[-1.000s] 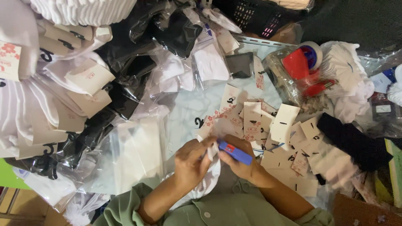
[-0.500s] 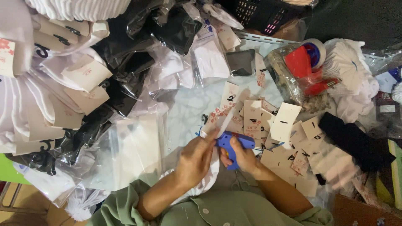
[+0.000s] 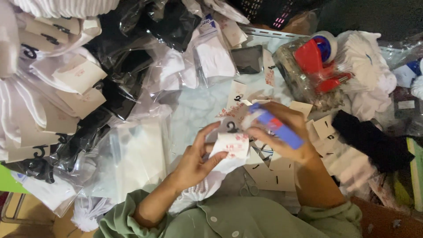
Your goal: The person uses a blue handheld stapler to attach paper tags to white socks. They repeatedly pick up a sock, staple a tag onto it, and place the tagged item into a clear plastic bag. The workspace is cluttered with stacks of socks, loose tags, and plastic packaging.
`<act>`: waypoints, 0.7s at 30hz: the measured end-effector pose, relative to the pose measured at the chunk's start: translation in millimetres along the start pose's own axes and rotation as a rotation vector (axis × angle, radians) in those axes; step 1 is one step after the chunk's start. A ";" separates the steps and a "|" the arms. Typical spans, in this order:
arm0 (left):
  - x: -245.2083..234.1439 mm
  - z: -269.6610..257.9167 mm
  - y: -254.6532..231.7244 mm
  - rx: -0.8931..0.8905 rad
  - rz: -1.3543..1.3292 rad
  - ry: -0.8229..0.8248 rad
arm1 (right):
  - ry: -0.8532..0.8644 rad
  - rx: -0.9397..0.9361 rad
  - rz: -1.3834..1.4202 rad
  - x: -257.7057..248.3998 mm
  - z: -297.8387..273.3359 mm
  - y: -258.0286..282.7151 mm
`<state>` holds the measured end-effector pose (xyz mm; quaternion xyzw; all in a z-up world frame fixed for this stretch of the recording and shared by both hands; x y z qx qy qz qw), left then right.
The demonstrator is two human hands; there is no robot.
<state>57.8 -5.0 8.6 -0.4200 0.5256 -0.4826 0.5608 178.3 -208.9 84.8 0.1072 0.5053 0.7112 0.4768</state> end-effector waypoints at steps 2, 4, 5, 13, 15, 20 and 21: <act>2.6 -0.4 -7.8 0.028 0.106 0.085 | 0.073 -0.013 0.071 15.4 11.9 3.0; 1.7 -2.2 -2.4 0.034 0.152 0.070 | 0.136 -0.003 0.080 18.8 27.3 24.2; 0.0 -3.1 0.2 0.037 0.196 0.051 | 0.203 0.008 0.091 22.4 35.4 34.7; 4.5 3.1 -8.3 0.052 0.168 -0.071 | 0.122 0.137 0.224 41.9 0.2 -17.8; 5.8 3.3 -1.0 0.067 0.193 -0.106 | 0.113 0.196 0.300 47.7 -9.0 -28.5; 2.3 -0.2 -5.5 0.033 0.166 -0.163 | 0.102 0.207 0.385 48.9 -19.5 -34.9; 1.8 -3.5 0.9 0.032 0.166 -0.161 | 0.100 0.209 0.385 49.1 -25.7 -36.1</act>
Point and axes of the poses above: each hand's wrist, its own z-axis towards the middle knuckle, its own x-axis out of the palm, y = z × x, the point moved 4 cm from there along z, towards the middle knuckle, and after that the axes turned 10 degrees about z, right-handed, at the moved point
